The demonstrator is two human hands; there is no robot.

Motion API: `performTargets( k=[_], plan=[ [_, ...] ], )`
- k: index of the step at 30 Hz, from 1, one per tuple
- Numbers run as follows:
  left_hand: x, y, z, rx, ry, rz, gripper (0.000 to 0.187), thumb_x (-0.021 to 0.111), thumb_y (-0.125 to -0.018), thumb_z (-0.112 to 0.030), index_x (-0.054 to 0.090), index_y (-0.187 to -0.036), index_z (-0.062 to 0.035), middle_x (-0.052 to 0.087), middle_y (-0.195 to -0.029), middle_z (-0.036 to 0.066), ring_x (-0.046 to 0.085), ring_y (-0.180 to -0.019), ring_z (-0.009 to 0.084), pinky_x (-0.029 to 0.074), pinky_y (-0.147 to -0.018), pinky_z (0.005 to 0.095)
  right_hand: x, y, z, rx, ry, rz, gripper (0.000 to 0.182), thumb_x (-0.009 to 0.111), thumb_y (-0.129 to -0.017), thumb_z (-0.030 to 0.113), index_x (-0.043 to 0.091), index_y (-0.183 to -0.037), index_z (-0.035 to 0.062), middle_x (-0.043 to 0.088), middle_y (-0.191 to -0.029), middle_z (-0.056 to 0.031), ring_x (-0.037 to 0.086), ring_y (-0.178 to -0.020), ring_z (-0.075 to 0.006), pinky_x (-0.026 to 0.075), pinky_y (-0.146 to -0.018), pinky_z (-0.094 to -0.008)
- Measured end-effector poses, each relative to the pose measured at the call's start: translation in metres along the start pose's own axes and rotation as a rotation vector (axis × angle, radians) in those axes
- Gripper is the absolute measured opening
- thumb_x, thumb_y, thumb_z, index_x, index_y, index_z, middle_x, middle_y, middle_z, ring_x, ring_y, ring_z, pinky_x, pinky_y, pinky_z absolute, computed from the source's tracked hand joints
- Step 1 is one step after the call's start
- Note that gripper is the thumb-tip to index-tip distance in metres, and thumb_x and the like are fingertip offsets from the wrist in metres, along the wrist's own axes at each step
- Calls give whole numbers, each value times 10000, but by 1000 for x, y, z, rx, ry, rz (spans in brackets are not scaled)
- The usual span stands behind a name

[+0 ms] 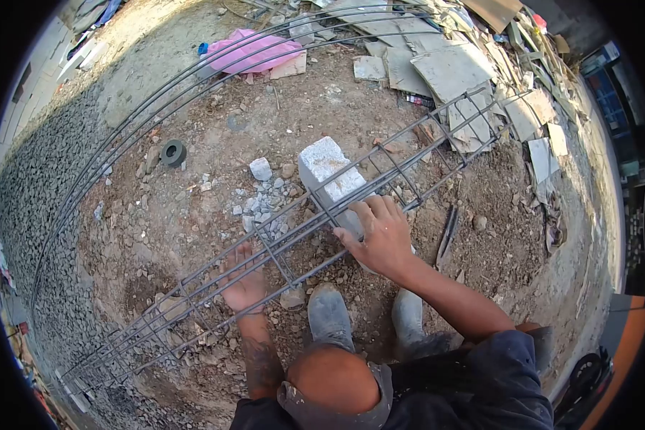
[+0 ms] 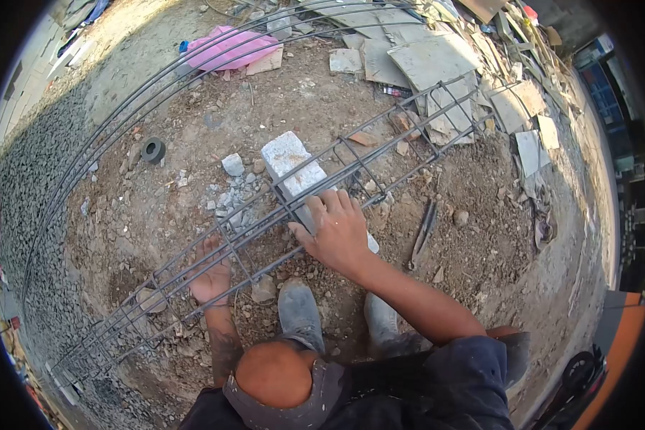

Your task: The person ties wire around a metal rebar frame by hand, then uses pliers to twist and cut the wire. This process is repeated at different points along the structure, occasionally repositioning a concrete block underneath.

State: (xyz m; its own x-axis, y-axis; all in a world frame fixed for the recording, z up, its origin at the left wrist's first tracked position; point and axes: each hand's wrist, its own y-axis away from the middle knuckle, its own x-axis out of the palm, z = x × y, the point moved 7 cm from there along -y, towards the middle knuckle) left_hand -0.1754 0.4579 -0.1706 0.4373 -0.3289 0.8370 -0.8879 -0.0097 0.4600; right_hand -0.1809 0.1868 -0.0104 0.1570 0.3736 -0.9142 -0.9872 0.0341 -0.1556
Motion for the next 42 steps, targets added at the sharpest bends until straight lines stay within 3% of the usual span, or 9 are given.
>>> performTargets(
  k=[1, 3, 5, 7, 9, 12, 13, 15, 42],
  plan=[
    [-37, 7, -5, -19, -234, -204, 412, 448, -895, -297, 496, -1186, -9, 536, -1119, 158, 490, -1097, 274, 376, -960, 373, -5, 2, -7, 0, -1, 0, 451, 675, -753, 354, 552, -1025, 16, 540, -964, -134, 541, -942, -307, 443, -805, -431],
    [-90, 39, -17, -129, -871, -182, 248, 468, -880, -224, 576, -960, -16, 571, -807, 70, 559, -787, 183, 458, -733, 302, -10, 11, -30, 49, 20, 96, 588, 672, -752, 378, 487, -1162, -1, 470, -1127, -173, 419, -1111, -339, 326, -960, -492],
    [-60, 91, -4, -434, -1525, -17, 191, 526, -856, -196, 587, -848, -15, 546, -677, 32, 556, -685, 141, 450, -651, 263, -13, 22, -44, -9, 68, 162, 641, 667, -756, 391, 442, -1210, -1, 427, -1187, -199, 385, -1155, -363, 298, -987, -500],
    [52, 125, 26, -397, -1703, 654, 181, 624, -797, -196, 580, -807, -20, 544, -665, 39, 552, -680, 128, 448, -669, 271, -7, 28, -45, -42, 124, 296, 723, 654, -767, 419, 376, -1280, -8, 353, -1284, -254, 299, -1251, -410, 237, -1045, -495],
    [123, 116, 30, -98, -1587, 791, 293, 715, -720, -250, 583, -853, -25, 570, -724, 61, 564, -699, 153, 456, -670, 289, -5, 25, -42, -50, 119, 280, 726, 654, -766, 423, 376, -1281, -8, 353, -1289, -251, 292, -1258, -409, 231, -1046, -500],
    [208, 78, 65, 646, -2077, 883, 913, 808, -552, -468, 417, -1261, -45, 411, -1257, 191, 408, -1168, 347, 346, -960, 447, -3, 22, -34, -38, 139, 294, 748, 626, -776, 459, 367, -1306, -1, 332, -1332, -249, 260, -1290, -404, 201, -1058, -511],
    [209, 66, 77, 671, -2072, 891, 913, 808, -552, -468, 417, -1261, -45, 411, -1257, 191, 408, -1168, 347, 346, -960, 447, 0, 20, -33, 0, 167, 308, 756, 607, -780, 478, 366, -1315, 2, 320, -1354, -248, 242, -1305, -399, 189, -1061, -518],
    [188, 32, 113, 644, -2300, 868, 1147, 802, -463, -544, 286, -1370, -69, 244, -1371, 251, 196, -1306, 408, 143, -1075, 518, 6, 18, -36, 49, 192, 309, 762, 561, -795, 513, 370, -1331, 7, 290, -1401, -240, 203, -1337, -383, 151, -1062, -559],
    [179, 41, 97, 713, -2432, 792, 1111, 796, -457, -544, 307, -1361, -121, 220, -1375, 239, 205, -1276, 452, 183, -1061, 537, 8, 34, -39, -149, -12, 202, 667, 624, -762, 429, 462, -1233, -14, 355, -1332, -255, 241, -1310, -383, 106, -1028, -639]
  ],
)
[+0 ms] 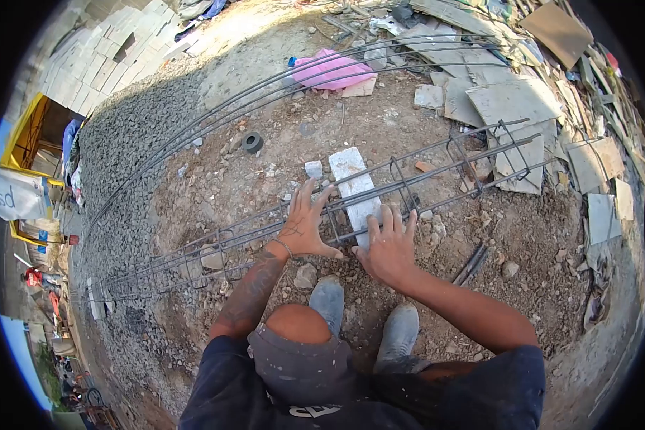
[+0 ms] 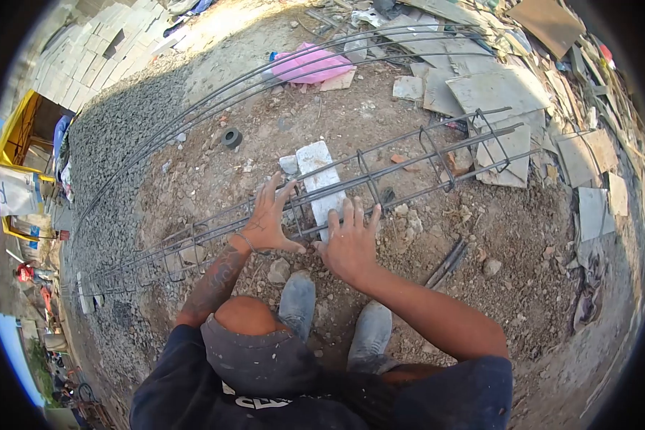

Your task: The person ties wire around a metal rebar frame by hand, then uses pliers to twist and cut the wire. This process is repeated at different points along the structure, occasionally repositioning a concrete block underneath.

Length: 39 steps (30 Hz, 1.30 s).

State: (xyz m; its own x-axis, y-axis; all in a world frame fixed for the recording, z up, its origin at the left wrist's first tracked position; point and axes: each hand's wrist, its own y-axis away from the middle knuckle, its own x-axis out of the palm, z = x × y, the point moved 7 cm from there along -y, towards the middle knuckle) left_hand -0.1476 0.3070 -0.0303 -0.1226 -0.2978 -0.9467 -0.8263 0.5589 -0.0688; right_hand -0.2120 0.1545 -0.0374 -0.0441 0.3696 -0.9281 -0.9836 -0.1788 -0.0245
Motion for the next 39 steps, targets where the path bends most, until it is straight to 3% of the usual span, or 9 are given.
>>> performTargets(
  k=[2, 4, 5, 8, 11, 21, 27, 29, 39],
  plan=[
    [-11, 17, 6, -30, -52, -77, 1024, 785, -505, -529, 353, -1334, -111, 272, -1348, 233, 249, -1260, 434, 216, -1048, 524, -3, -3, 2, -73, -7, -98, 629, 645, -747, 392, 482, -1202, -10, 388, -1290, -243, 289, -1270, -380, 170, -1021, -603],
    [-30, 49, 41, -349, 19, -371, 685, 722, -646, -460, 498, -1156, -63, 435, -1204, 203, 398, -1150, 377, 327, -943, 491, -14, -15, 6, -98, -129, -124, 549, 656, -743, 349, 518, -1143, -1, 437, -1235, -203, 338, -1221, -365, 230, -1004, -548],
    [-36, 67, 47, -517, -98, -494, 358, 640, -751, -360, 578, -878, -31, 565, -956, 153, 525, -938, 327, 375, -802, 463, -20, -21, 11, -106, -147, -64, 465, 650, -758, 312, 540, -1080, -5, 519, -1119, -182, 444, -1115, -345, 332, -950, -473],
    [-16, 82, 54, -751, -121, -194, 305, 625, -757, -332, 582, -713, -33, 601, -802, 144, 561, -805, 332, 380, -745, 460, 3, -48, 27, -186, -226, -21, 443, 639, -774, 302, 541, -1061, -21, 576, -1026, -187, 523, -1020, -337, 407, -887, -430],
    [-8, 83, 53, -654, -167, -326, 290, 617, -762, -284, 582, -623, -31, 582, -646, 153, 562, -673, 346, 401, -681, 443, 12, -67, 43, -214, -236, -27, 403, 620, -787, 291, 536, -1039, -12, 612, -912, -188, 595, -872, -334, 477, -750, -420],
    [-18, 136, 85, -745, -86, -268, 242, 605, -782, -274, 632, -740, -38, 603, -757, 166, 561, -746, 354, 388, -724, 457, 26, -74, 40, -123, -280, 63, 374, 630, -781, 280, 517, -1029, 24, 622, -891, -182, 614, -818, -354, 486, -700, -441],
    [-67, 189, 116, -922, -581, -678, 256, 599, -797, -259, 604, -866, -12, 588, -885, 183, 566, -802, 367, 421, -731, 459, 22, -68, 39, -153, -298, 13, 380, 638, -772, 266, 515, -1036, 21, 613, -924, -182, 604, -850, -355, 482, -714, -438],
    [-48, 205, 153, -1141, -262, -389, 235, 599, -800, -235, 614, -856, -7, 601, -891, 181, 578, -843, 364, 449, -731, 457, 19, -70, 41, -187, -307, -30, 375, 637, -760, 241, 511, -1022, 3, 608, -913, -187, 602, -852, -357, 486, -710, -441],
    [-67, 223, 181, -1216, -238, -331, 268, 578, -827, -279, 653, -906, -34, 643, -854, 161, 602, -842, 345, 466, -739, 452, 17, -70, 43, -170, -294, 0, 371, 636, -768, 250, 520, -1022, 4, 601, -964, -184, 594, -888, -349, 484, -721, -436]
  ],
)
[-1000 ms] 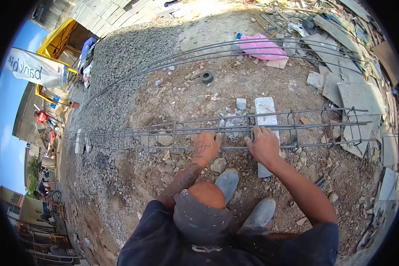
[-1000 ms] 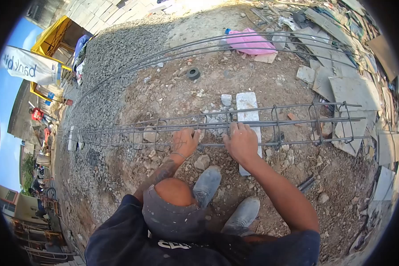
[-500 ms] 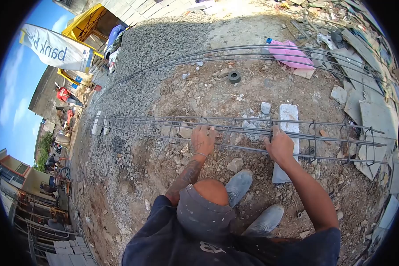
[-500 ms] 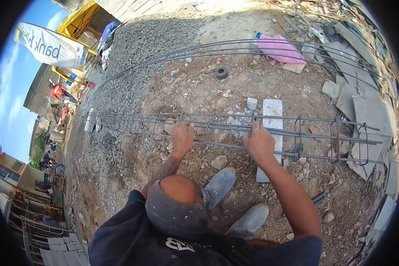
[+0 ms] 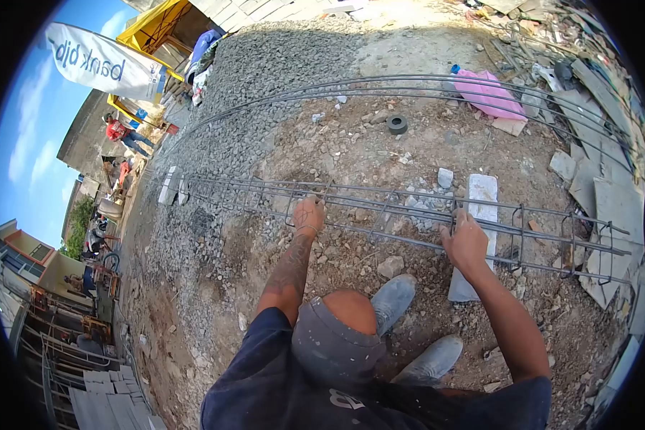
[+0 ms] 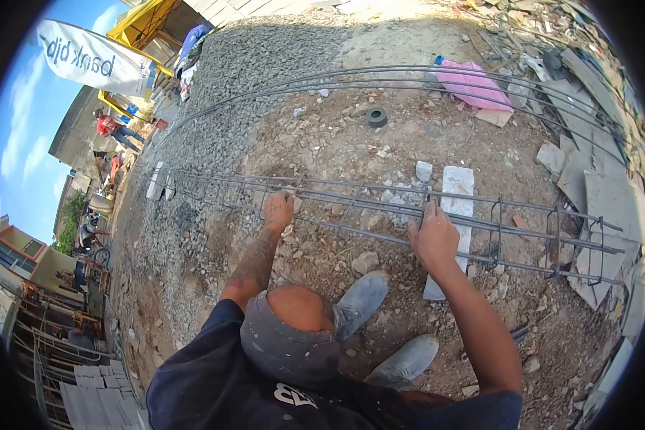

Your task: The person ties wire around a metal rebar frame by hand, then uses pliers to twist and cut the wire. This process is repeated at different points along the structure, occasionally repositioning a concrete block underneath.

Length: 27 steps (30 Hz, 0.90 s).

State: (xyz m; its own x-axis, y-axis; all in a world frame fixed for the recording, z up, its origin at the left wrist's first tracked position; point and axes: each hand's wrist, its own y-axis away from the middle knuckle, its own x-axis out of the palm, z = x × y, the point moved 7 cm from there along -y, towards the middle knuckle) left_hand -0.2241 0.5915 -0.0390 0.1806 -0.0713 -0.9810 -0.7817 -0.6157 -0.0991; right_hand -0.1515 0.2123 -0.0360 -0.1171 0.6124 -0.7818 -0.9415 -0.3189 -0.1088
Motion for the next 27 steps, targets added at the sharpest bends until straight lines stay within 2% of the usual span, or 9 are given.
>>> performTargets(
  k=[4, 7, 11, 16, 18, 19, 21, 24, 27],
  plan=[
    [-8, -4, 10, 92, 99, 197, 416, 620, -779, -371, 629, -1033, -42, 644, -926, 170, 597, -908, 345, 457, -810, 427, 2, -7, -13, 47, -8, 3, 321, 588, -813, 274, 526, -1000, 20, 614, -922, -185, 609, -819, -358, 480, -708, -454],
    [-35, -10, 1, 371, -177, 278, 445, 636, -781, -367, 613, -1046, -11, 630, -973, 195, 603, -906, 322, 466, -796, 394, -10, -26, -29, 133, -75, -96, 263, 521, -859, 289, 560, -981, 59, 630, -828, -188, 613, -790, -368, 475, -697, -468],
    [-96, 10, -87, 624, -282, 326, 374, 611, -803, -344, 611, -984, -17, 629, -915, 158, 592, -867, 309, 456, -785, 396, -34, -60, -48, 236, -144, -222, 276, 507, -861, 302, 609, -971, 70, 648, -833, -188, 619, -804, -372, 473, -718, -455],
    [-67, 42, -162, 876, -343, 477, 251, 556, -804, -248, 614, -892, -20, 611, -783, 161, 592, -769, 312, 457, -714, 382, -30, -74, -58, 237, -189, -143, 316, 551, -834, 358, 623, -973, 84, 649, -840, -193, 625, -813, -355, 472, -737, -421],
    [-63, 69, -176, 852, -166, 582, 228, 531, -790, -206, 616, -840, -1, 599, -730, 182, 592, -720, 333, 464, -696, 404, -29, -73, -57, 204, -152, -163, 316, 553, -834, 358, 622, -966, 79, 650, -835, -190, 625, -807, -352, 472, -732, -417],
    [-54, 71, -168, 871, -160, 592, 228, 531, -790, -206, 616, -840, -1, 599, -730, 182, 592, -720, 333, 464, -696, 404, -31, -71, -54, 177, -108, -182, 317, 554, -833, 358, 622, -960, 75, 650, -829, -186, 625, -801, -348, 471, -728, -414],
    [-10, 98, -132, 932, 3, 820, 263, 526, -800, -226, 618, -813, 20, 588, -704, 216, 595, -698, 358, 465, -689, 432, -30, -64, -54, 208, -105, -126, 315, 557, -834, 357, 622, -942, 68, 650, -816, -181, 627, -789, -340, 468, -723, -411],
    [51, 137, -38, 815, -552, 1128, 391, 517, -820, -318, 635, -873, 51, 625, -813, 224, 617, -818, 360, 483, -746, 414, -29, -68, -49, 190, -97, -190, 295, 579, -832, 339, 624, -918, 60, 639, -753, -154, 623, -724, -293, 465, -688, -385],
    [96, 178, 48, 686, -669, 1235, 425, 496, -833, -414, 692, -871, -39, 654, -875, 161, 624, -896, 337, 467, -780, 466, -27, -69, -6, 118, -68, -149, 263, 591, -833, 301, 624, -911, 53, 623, -717, -130, 596, -659, -236, 457, -648, -353]
  ],
)
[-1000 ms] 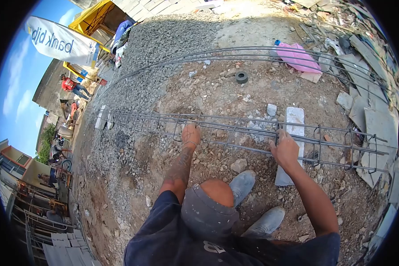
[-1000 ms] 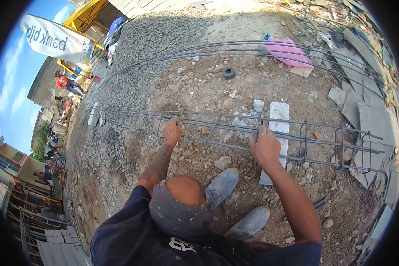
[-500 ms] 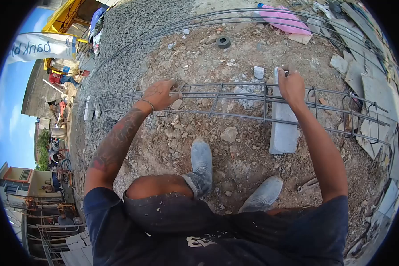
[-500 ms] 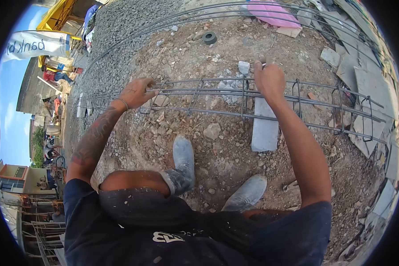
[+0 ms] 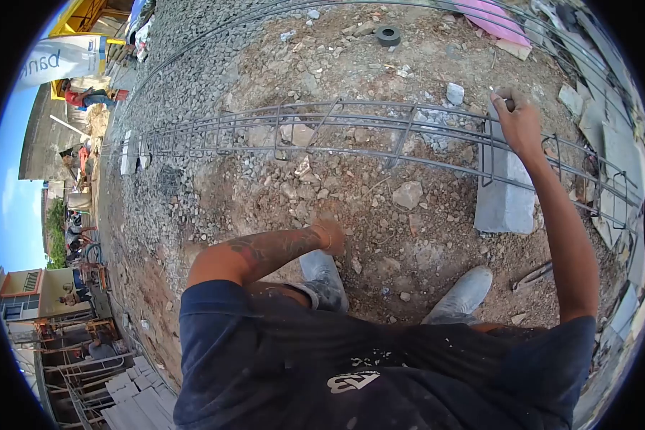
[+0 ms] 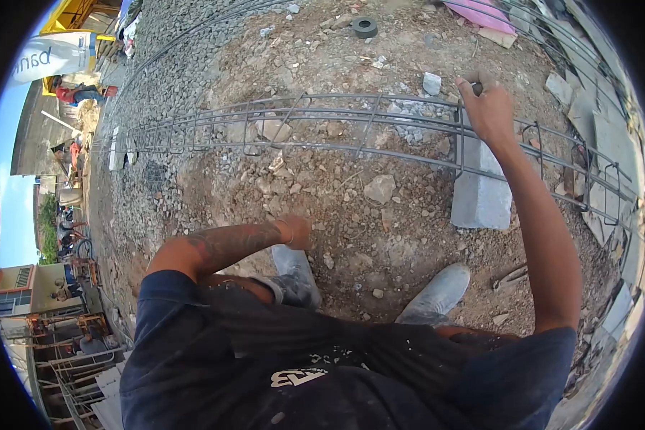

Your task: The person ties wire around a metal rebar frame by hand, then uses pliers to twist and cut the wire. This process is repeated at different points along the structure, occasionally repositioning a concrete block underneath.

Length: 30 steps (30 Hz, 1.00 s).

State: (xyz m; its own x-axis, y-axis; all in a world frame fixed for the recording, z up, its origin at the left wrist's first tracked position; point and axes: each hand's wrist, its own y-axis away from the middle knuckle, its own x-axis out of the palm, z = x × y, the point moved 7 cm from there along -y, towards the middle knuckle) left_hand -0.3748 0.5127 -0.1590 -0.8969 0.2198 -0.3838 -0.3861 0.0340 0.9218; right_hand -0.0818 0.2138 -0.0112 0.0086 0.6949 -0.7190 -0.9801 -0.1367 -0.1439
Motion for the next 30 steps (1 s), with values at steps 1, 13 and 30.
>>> performTargets(
  k=[1, 13, 30],
  plan=[
    [3, 0, -1, 1, 14, -7, 425, 496, -833, -414, 692, -871, -39, 654, -875, 161, 624, -896, 337, 467, -780, 466, 7, 1, 14, -11, -72, 0, 248, 597, -833, 277, 620, -902, 40, 609, -683, -104, 563, -618, -194, 445, -616, -328],
    [49, -41, 18, 65, 477, -63, 532, 479, -871, -454, 659, -789, 40, 653, -768, 159, 647, -776, 330, 499, -771, 452, 99, 60, 157, -389, -215, 443, 220, 582, -839, 258, 598, -879, 42, 591, -629, -92, 562, -567, -211, 447, -568, -347],
    [4, -43, -34, -119, 356, -361, 618, 574, -776, -522, 535, -1087, 10, 607, -962, 151, 602, -900, 282, 459, -731, 411, 154, 130, 143, -545, -43, 827, 204, 579, -831, 271, 589, -912, 84, 626, -790, -155, 609, -762, -335, 467, -692, -437]
  ],
)
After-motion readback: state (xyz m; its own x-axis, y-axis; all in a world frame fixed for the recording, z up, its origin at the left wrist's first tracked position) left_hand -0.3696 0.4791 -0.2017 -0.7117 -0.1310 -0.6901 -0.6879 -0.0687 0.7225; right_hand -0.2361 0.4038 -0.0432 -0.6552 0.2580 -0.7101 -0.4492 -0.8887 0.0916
